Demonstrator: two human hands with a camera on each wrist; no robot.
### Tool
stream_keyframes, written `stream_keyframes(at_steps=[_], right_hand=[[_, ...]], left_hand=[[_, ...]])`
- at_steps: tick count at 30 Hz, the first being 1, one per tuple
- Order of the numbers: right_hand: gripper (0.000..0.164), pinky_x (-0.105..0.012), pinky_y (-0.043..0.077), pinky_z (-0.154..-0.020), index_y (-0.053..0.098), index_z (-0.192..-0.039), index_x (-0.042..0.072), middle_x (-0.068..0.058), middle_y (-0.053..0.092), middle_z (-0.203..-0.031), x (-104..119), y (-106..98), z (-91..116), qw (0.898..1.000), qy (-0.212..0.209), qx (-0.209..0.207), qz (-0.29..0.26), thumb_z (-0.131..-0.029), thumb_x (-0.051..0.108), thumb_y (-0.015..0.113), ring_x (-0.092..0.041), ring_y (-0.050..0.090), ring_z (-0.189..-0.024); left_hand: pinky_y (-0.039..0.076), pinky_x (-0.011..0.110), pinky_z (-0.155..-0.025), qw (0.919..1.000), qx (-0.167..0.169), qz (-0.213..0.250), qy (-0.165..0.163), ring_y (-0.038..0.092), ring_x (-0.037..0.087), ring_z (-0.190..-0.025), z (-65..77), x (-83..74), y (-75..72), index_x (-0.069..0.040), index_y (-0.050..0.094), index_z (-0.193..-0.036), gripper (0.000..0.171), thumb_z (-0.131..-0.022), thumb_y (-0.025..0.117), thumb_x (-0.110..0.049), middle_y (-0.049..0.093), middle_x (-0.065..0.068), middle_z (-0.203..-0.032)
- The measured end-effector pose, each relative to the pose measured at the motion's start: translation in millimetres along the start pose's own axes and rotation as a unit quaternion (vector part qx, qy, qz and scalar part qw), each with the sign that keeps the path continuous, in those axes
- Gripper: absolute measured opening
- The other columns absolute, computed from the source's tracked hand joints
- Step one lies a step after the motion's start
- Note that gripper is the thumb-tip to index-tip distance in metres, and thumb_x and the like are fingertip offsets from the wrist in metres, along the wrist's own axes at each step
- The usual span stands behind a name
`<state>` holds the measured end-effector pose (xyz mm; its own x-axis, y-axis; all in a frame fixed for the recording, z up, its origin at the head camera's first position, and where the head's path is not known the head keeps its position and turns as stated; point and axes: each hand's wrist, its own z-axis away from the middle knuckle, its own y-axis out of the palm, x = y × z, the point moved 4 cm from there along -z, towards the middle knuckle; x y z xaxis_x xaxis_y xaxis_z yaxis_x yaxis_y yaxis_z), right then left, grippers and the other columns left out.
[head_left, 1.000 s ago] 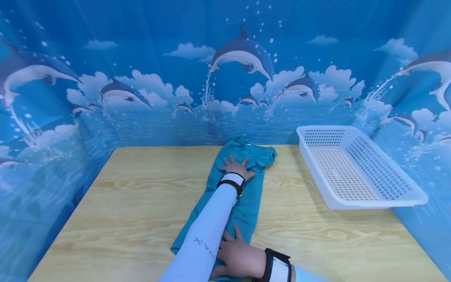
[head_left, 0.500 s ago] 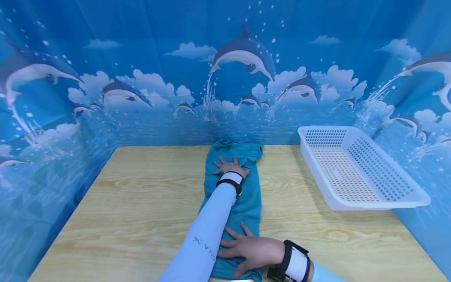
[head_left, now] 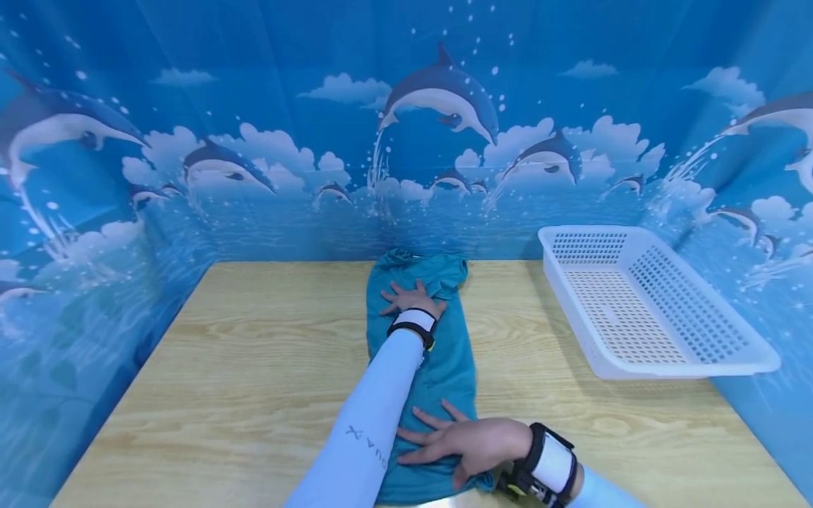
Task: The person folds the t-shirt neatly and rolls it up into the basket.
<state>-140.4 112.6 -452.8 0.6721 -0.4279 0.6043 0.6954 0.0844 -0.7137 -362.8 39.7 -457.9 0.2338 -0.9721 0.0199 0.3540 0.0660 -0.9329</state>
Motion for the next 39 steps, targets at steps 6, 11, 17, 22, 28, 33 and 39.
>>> stream_keyframes(at_steps=[6, 11, 17, 22, 28, 33, 39], right_hand=[[0.073, -0.064, 0.004, -0.112, 0.035, -0.147, 0.029, 0.003, 0.014, -0.160, -5.1, -1.2, -4.4, 0.999, -0.006, 0.002, -0.044, -0.082, 0.019, 0.066, -0.030, 0.002, -0.147], [0.075, -0.064, 0.003, -0.112, 0.037, -0.146, 0.030, 0.005, 0.014, -0.159, -6.3, -2.3, -8.9, 0.999, -0.005, -0.006, -0.045, -0.080, 0.014, 0.069, -0.029, 0.002, -0.147], [0.077, -0.065, 0.008, -0.111, 0.037, -0.146, 0.033, 0.004, 0.017, -0.159, -2.3, -2.0, -5.9, 0.999, 0.003, -0.046, -0.014, -0.080, 0.013, 0.071, -0.032, 0.008, -0.147], [0.065, -0.062, 0.013, -0.111, 0.041, -0.143, 0.033, 0.001, 0.025, -0.156, 3.0, -4.7, 4.1, 0.994, 0.021, -0.105, 0.000, -0.085, 0.025, 0.068, -0.031, 0.018, -0.145], [0.043, -0.047, 0.040, -0.103, 0.057, -0.131, 0.022, 0.002, 0.053, -0.138, 8.8, -15.0, 31.9, 0.970, 0.070, -0.231, 0.013, -0.090, 0.033, 0.064, -0.024, 0.049, -0.127], [0.032, -0.029, 0.050, -0.080, 0.065, -0.116, 0.018, 0.008, 0.060, -0.108, 14.4, -16.7, 54.1, 0.947, 0.097, -0.297, 0.070, -0.088, 0.034, 0.067, -0.010, 0.058, -0.098], [0.036, -0.023, 0.049, -0.072, 0.065, -0.111, 0.016, 0.010, 0.055, -0.102, 16.5, -5.2, 58.8, 0.944, 0.103, -0.302, 0.085, -0.086, 0.041, 0.068, -0.004, 0.055, -0.090]], left_hand=[[0.042, 0.061, -0.096, 0.9999, -0.007, -0.016, 0.000, 0.012, 0.051, -0.140, -7.0, 5.9, 4.0, -0.034, 0.001, -0.153, 0.087, -0.084, 0.029, -0.080, 0.004, 0.024, -0.157], [0.043, 0.060, -0.096, 0.9995, -0.017, -0.028, -0.006, 0.014, 0.050, -0.140, -6.9, 11.0, 4.8, -0.034, 0.002, -0.153, 0.086, -0.084, 0.027, -0.079, 0.005, 0.024, -0.157], [0.040, 0.063, -0.096, 0.9978, -0.032, 0.011, 0.057, 0.014, 0.051, -0.140, 2.5, 18.6, 4.2, -0.030, 0.005, -0.153, 0.081, -0.089, 0.030, -0.073, 0.002, 0.022, -0.158], [0.034, 0.061, -0.104, 0.9794, -0.049, 0.087, 0.175, 0.014, 0.049, -0.141, 18.8, 37.7, -3.7, -0.024, 0.008, -0.154, 0.077, -0.094, 0.037, -0.063, -0.004, 0.024, -0.157], [0.035, 0.052, -0.107, 0.9344, -0.099, 0.100, 0.327, 0.027, 0.042, -0.139, 69.5, 85.7, -13.3, -0.014, 0.025, -0.151, 0.069, -0.095, 0.051, -0.046, 0.017, 0.026, -0.154], [0.048, 0.040, -0.094, 0.8837, -0.148, 0.074, 0.438, 0.049, 0.027, -0.121, 127.8, 120.3, -3.4, -0.009, 0.049, -0.137, 0.054, -0.092, 0.061, -0.037, 0.049, 0.015, -0.133], [0.046, 0.016, -0.069, 0.8532, -0.104, 0.070, 0.506, 0.047, 0.005, -0.089, 174.0, 147.2, 22.6, -0.014, 0.059, -0.126, 0.046, -0.089, 0.064, -0.040, 0.051, -0.003, -0.106]])
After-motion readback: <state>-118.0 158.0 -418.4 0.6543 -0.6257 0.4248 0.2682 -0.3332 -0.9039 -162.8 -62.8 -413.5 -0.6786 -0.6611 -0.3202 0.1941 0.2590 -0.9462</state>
